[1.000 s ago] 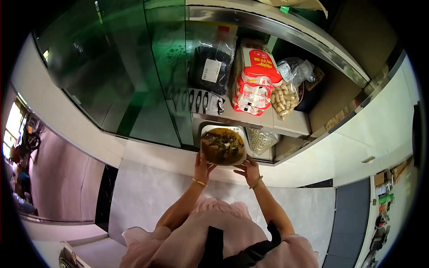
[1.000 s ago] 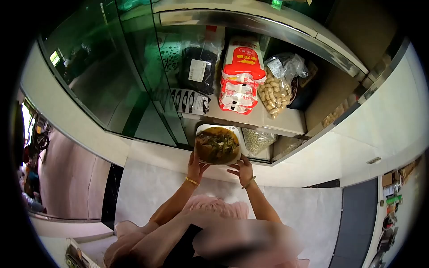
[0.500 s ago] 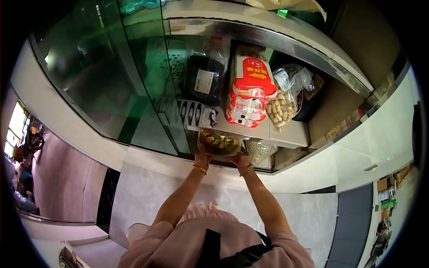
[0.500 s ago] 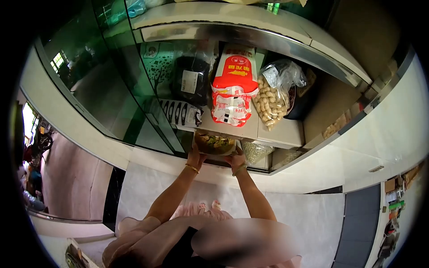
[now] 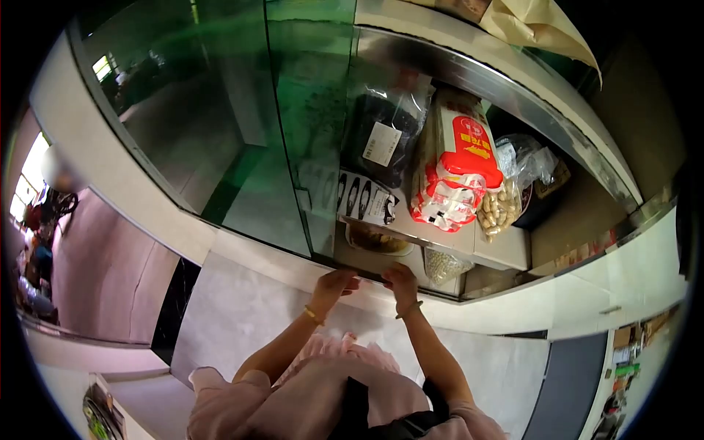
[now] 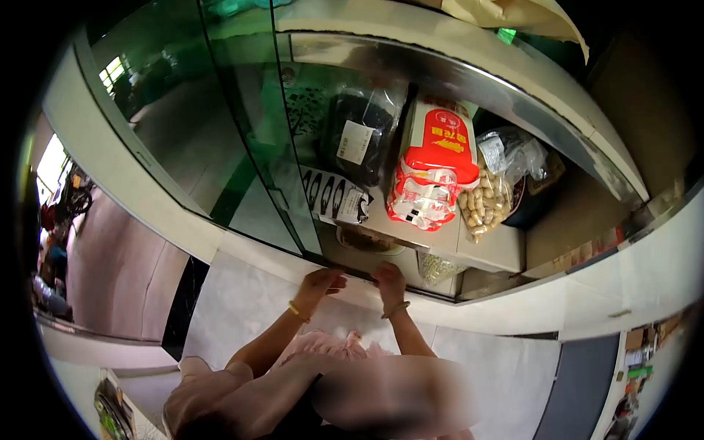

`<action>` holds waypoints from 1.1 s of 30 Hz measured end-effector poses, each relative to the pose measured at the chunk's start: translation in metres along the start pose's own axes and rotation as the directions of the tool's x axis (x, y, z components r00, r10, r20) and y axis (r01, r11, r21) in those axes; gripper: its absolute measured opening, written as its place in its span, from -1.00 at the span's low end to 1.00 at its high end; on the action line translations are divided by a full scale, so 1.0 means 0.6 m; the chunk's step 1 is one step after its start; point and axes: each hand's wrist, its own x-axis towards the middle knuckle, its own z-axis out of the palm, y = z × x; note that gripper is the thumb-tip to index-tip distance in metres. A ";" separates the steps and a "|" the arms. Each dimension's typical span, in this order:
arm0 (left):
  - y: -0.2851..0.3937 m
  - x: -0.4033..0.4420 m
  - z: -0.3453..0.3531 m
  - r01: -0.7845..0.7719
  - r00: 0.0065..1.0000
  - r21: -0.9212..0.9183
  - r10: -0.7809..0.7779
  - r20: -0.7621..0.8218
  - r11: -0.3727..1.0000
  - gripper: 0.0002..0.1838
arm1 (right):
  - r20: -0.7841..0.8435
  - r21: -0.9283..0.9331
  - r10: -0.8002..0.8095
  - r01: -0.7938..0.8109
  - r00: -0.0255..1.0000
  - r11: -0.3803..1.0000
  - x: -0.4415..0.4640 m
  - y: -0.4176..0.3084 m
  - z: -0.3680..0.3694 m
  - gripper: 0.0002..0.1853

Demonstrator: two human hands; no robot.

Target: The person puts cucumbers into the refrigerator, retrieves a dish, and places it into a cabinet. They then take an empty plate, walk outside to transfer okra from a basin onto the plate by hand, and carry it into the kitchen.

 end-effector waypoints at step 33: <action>0.240 -0.076 0.109 -0.694 0.720 0.284 0.648 0.249 0.662 -0.61 | -0.032 -0.115 -0.482 0.476 0.876 0.872 -0.059 -0.147 0.111 -0.84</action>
